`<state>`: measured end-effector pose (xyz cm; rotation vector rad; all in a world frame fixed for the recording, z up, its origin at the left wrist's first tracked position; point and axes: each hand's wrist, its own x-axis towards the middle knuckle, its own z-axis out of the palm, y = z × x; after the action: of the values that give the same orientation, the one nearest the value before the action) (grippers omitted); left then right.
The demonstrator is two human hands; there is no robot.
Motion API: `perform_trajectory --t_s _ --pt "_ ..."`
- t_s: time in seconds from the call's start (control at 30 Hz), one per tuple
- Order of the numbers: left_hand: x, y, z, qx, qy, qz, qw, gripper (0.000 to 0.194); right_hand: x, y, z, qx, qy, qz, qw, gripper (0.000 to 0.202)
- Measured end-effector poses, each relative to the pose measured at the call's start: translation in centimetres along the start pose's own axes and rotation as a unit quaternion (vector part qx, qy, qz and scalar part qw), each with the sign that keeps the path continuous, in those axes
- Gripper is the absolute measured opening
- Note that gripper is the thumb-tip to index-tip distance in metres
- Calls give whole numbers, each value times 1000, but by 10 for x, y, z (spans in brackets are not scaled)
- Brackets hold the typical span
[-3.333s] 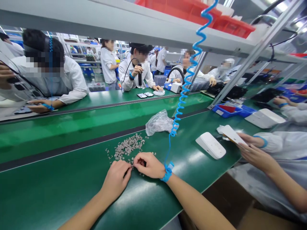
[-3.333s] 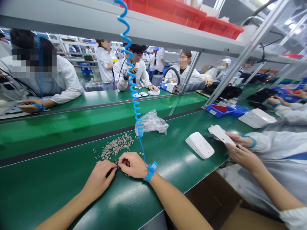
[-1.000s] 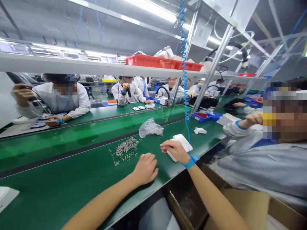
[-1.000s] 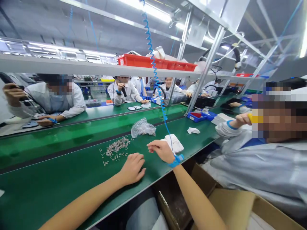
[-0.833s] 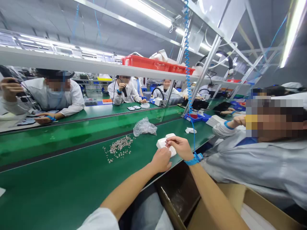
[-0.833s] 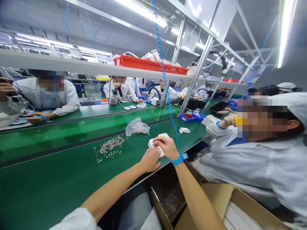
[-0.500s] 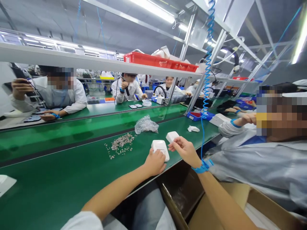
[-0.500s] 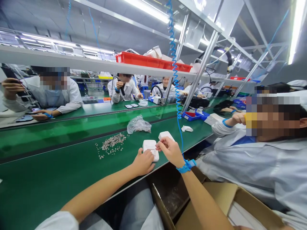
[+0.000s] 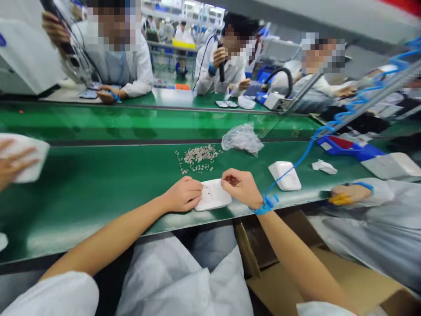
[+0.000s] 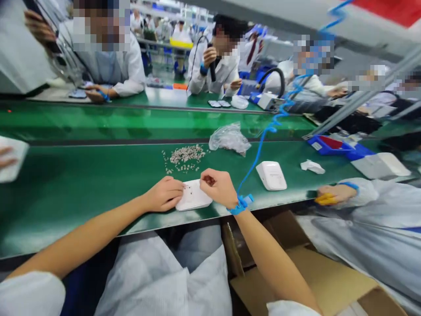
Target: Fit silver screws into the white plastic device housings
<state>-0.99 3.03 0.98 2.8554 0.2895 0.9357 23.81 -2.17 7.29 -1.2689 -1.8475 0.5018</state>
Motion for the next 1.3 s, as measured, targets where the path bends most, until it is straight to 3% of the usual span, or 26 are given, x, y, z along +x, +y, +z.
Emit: perform_trajectory --t_s 0.17,0.37,0.6,1.07,1.3 --pt "0 -1 2 3 35 -63 997 21 6 6 22 -59 -95 -36 993 8" --pt "-3 1 0 -41 -20 7 999 20 9 16 27 -174 -119 -130 969 10" --pt "-3 -2 4 -69 1 1 998 20 16 12 28 -147 -172 -143 964 11" --pt "-4 4 6 -43 15 16 999 19 28 19 35 -152 -216 -54 963 12" --pt "-4 5 10 -37 -1 -3 999 25 3 10 27 -267 -199 -160 929 15"
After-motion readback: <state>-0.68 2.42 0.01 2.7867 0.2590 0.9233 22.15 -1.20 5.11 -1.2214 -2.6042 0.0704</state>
